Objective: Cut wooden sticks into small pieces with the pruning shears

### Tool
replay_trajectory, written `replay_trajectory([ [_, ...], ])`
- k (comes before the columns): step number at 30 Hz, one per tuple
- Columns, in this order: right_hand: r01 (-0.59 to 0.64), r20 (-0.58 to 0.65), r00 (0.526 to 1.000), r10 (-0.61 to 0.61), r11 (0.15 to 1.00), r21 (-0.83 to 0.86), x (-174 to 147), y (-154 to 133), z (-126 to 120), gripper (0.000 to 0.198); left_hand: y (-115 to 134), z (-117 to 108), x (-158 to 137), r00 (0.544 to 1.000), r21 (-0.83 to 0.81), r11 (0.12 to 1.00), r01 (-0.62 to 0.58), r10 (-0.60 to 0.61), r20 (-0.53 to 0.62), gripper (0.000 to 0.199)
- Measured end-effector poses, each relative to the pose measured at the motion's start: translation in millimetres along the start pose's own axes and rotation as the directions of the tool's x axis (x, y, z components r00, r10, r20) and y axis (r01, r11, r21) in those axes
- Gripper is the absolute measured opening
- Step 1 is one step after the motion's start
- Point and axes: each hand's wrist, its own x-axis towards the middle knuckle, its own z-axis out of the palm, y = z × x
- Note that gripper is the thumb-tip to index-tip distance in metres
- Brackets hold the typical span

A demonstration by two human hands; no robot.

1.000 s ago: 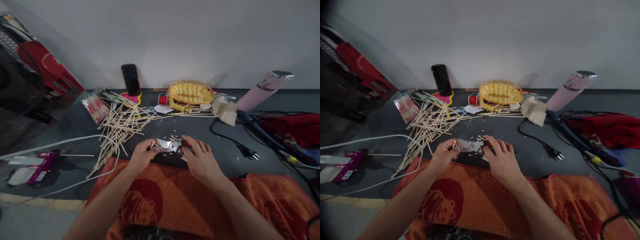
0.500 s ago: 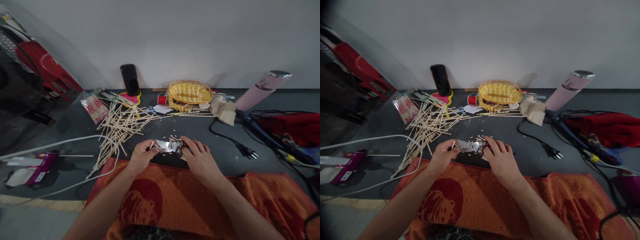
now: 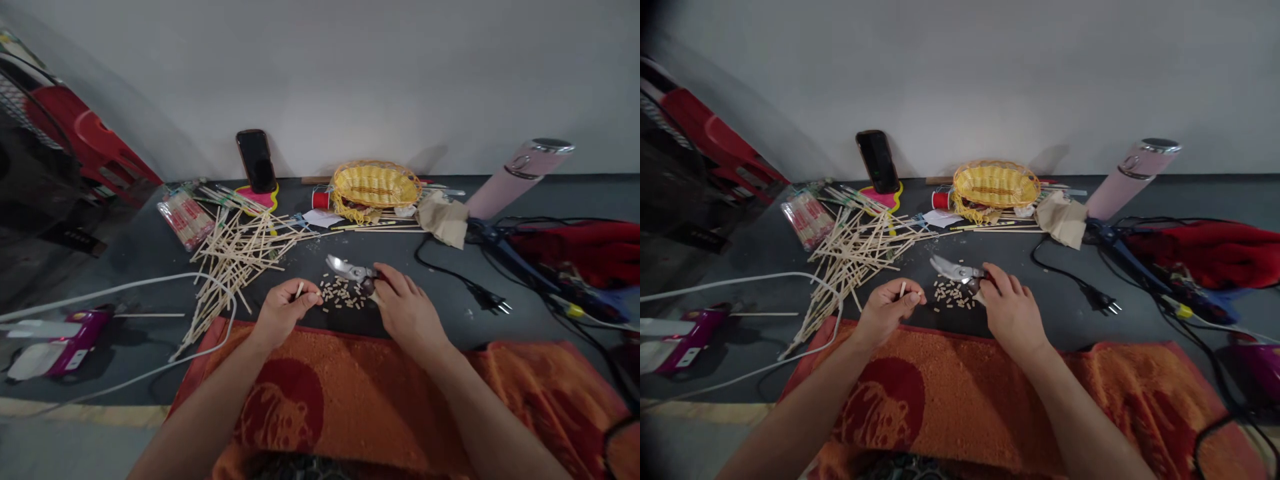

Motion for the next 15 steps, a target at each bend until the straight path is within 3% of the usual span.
replay_trajectory([
  [3, -0.123, -0.023, 0.992, 0.123, 0.992, 0.008, 2.4, 13.3, 1.2, 0.026, -1.9, 2.0, 1.6, 0.995, 0.248, 0.964, -0.097, 0.102, -0.006, 0.016],
  [7, -0.229, 0.005, 0.973, 0.23, 0.973, -0.039, 2.6, 27.9, 5.8, 0.026, -7.4, 6.7, 3.1, 0.982, 0.486, 0.853, -0.191, 0.167, 0.092, 0.011],
  [10, -0.253, 0.032, 0.966, 0.255, 0.965, -0.067, 1.8, 31.4, 8.4, 0.028, -11.3, 8.7, 3.7, 0.979, 0.524, 0.827, -0.201, 0.163, 0.119, 0.013],
  [15, -0.242, 0.03, 0.969, 0.243, 0.969, -0.054, 1.4, 29.2, 7.9, 0.028, -14.5, 7.2, 4.8, 0.989, 0.45, 0.882, -0.141, 0.143, 0.029, 0.016],
])
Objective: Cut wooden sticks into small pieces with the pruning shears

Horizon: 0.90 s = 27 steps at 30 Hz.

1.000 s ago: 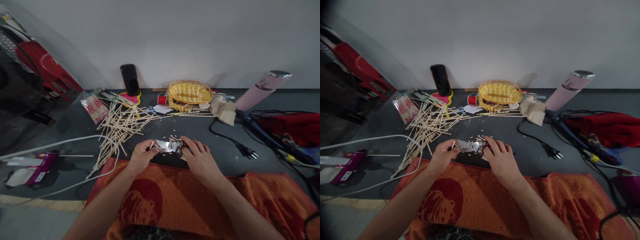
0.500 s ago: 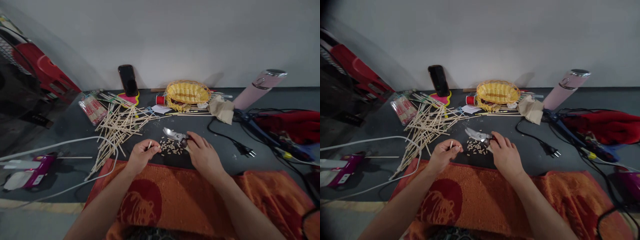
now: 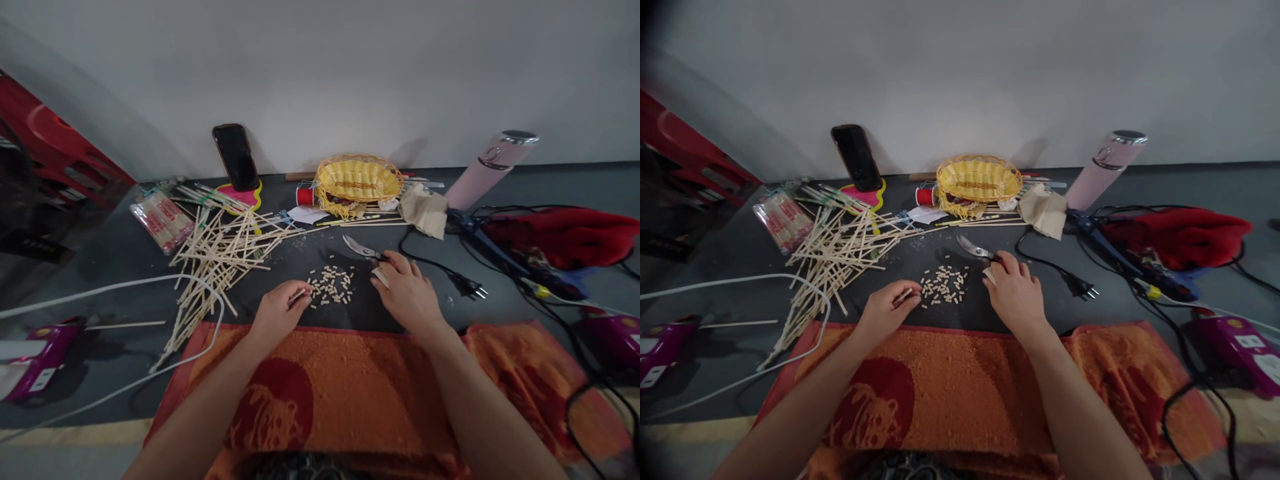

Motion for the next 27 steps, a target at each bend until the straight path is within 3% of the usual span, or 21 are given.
replay_trajectory([
  [6, 0.014, -0.025, 1.0, -0.013, 0.999, 0.039, -0.2, -2.1, -1.2, 0.027, 1.9, -3.8, 0.9, 0.995, -0.102, 0.994, 0.043, -0.052, -0.08, 0.019],
  [9, 0.015, -0.021, 1.0, -0.014, 0.998, 0.068, 0.6, -2.8, -1.6, 0.026, 3.9, -5.8, 0.9, 0.995, -0.121, 0.991, 0.053, -0.063, -0.078, 0.024],
  [15, 0.055, -0.129, 0.991, -0.031, 0.981, 0.188, 1.7, -4.8, -5.3, 0.019, 5.1, -8.6, 1.8, 0.993, -0.231, 0.969, 0.084, -0.1, -0.059, 0.033],
  [27, -0.044, -0.023, 0.999, 0.045, 0.998, 0.034, 2.7, 3.9, 6.7, 0.027, 10.3, -9.7, -0.7, 0.997, -0.134, 0.99, 0.039, -0.048, -0.061, 0.028],
])
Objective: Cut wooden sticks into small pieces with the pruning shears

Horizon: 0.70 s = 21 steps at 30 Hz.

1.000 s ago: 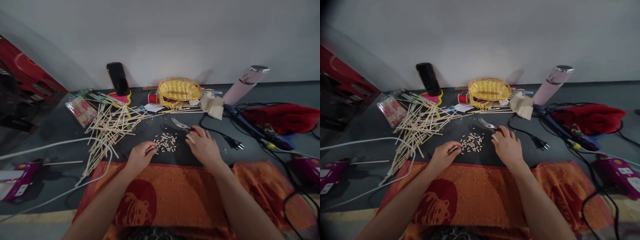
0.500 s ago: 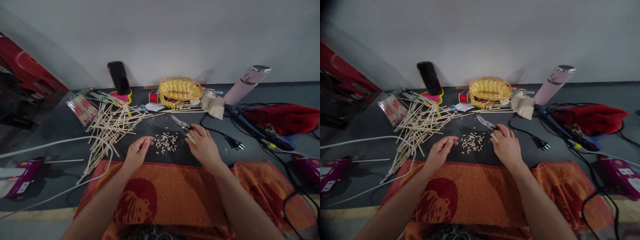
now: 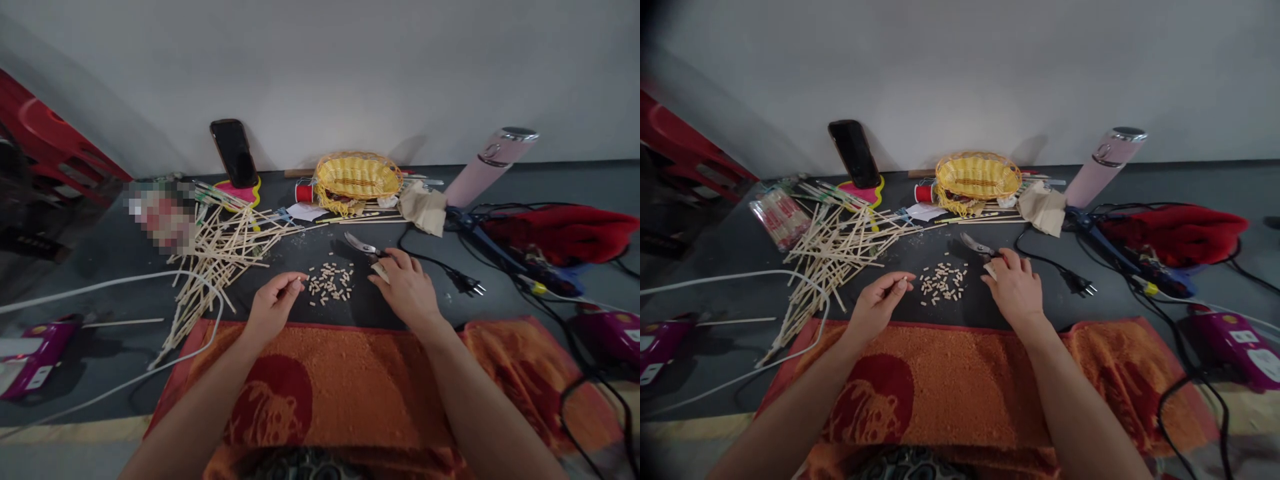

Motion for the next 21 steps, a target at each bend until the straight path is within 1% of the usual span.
replay_trajectory([
  [3, 0.002, 0.007, 1.0, -0.002, 1.0, 0.007, 0.1, -1.3, -1.4, 0.03, 0.1, 1.2, -0.6, 1.0, -0.004, 1.0, 0.002, -0.002, 0.004, 0.027],
  [6, 0.026, -0.05, 0.998, -0.024, 0.999, 0.033, -0.1, -6.8, -3.1, 0.03, -0.8, 1.9, -0.6, 1.0, -0.006, 1.0, -0.001, 0.001, 0.001, 0.027],
  [9, 0.113, -0.091, 0.99, -0.107, 0.992, 0.062, 0.7, -17.6, -2.6, 0.026, -2.2, 2.1, -0.5, 1.0, -0.002, 1.0, -0.008, 0.008, -0.001, 0.027],
  [11, 0.182, -0.089, 0.981, -0.175, 0.981, 0.071, 1.9, -25.4, 0.1, 0.027, -2.4, 2.2, -0.8, 1.0, 0.001, 1.0, -0.012, 0.012, 0.001, 0.026],
  [13, 0.22, -0.085, 0.973, -0.214, 0.973, 0.07, 3.4, -31.2, 4.1, 0.025, -1.7, 2.4, -1.3, 1.0, 0.006, 1.0, -0.016, 0.016, 0.003, 0.026],
  [18, 0.224, -0.105, 0.971, -0.214, 0.97, 0.096, 6.6, -34.2, 11.2, 0.017, -0.9, 3.9, -1.9, 0.999, 0.013, 0.999, -0.037, 0.036, 0.023, 0.025],
  [21, 0.228, -0.117, 0.97, -0.214, 0.966, 0.124, 7.3, -34.6, 12.0, 0.016, -2.1, 5.1, -1.5, 0.998, 0.005, 0.998, -0.055, 0.055, 0.029, 0.024],
])
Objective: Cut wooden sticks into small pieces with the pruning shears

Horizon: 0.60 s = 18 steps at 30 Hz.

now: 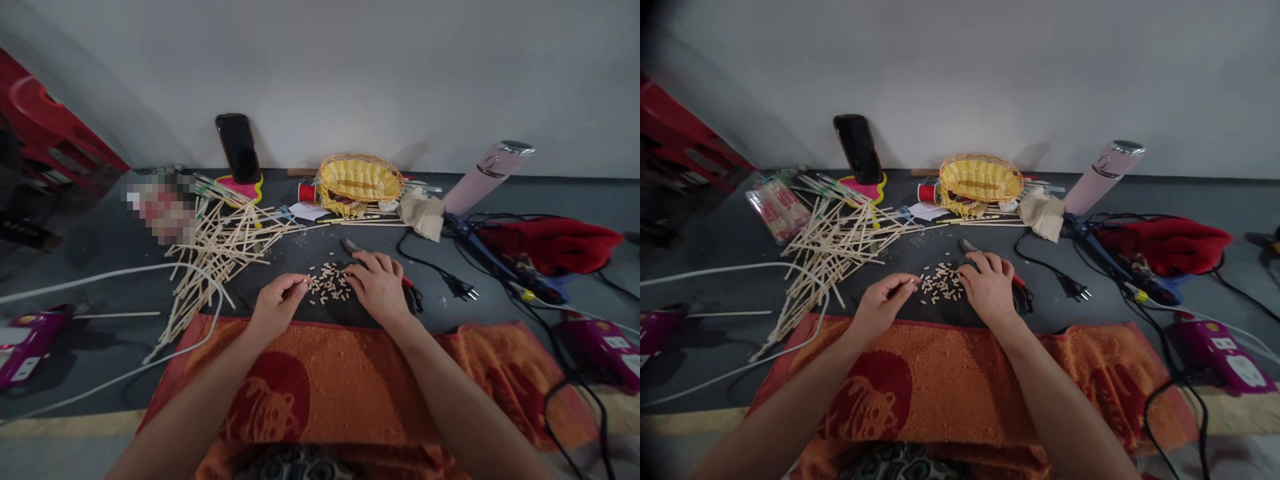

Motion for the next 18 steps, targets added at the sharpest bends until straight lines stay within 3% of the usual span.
replay_trajectory([
  [7, -0.016, -0.011, 1.0, 0.017, 0.999, 0.047, 2.4, -1.1, 6.0, 0.013, -0.1, 2.6, -1.9, 1.0, -0.024, 1.0, -0.005, 0.005, 0.003, 0.024],
  [11, -0.005, -0.079, 0.997, 0.019, 0.985, 0.174, 3.0, -7.1, 2.6, 0.011, 1.0, 5.6, -4.2, 0.997, -0.081, 0.996, 0.044, -0.038, 0.07, 0.023],
  [15, 0.149, -0.165, 0.983, -0.081, 0.88, 0.45, -1.3, -26.0, -7.2, 0.012, 3.0, 7.8, -5.9, 0.978, -0.18, 0.975, 0.131, -0.097, 0.186, 0.024],
  [18, 0.224, -0.179, 0.972, -0.149, 0.811, 0.54, -5.7, -40.6, -12.6, 0.013, 6.0, 7.8, -6.8, 0.963, -0.247, 0.956, 0.159, -0.095, 0.251, 0.024],
])
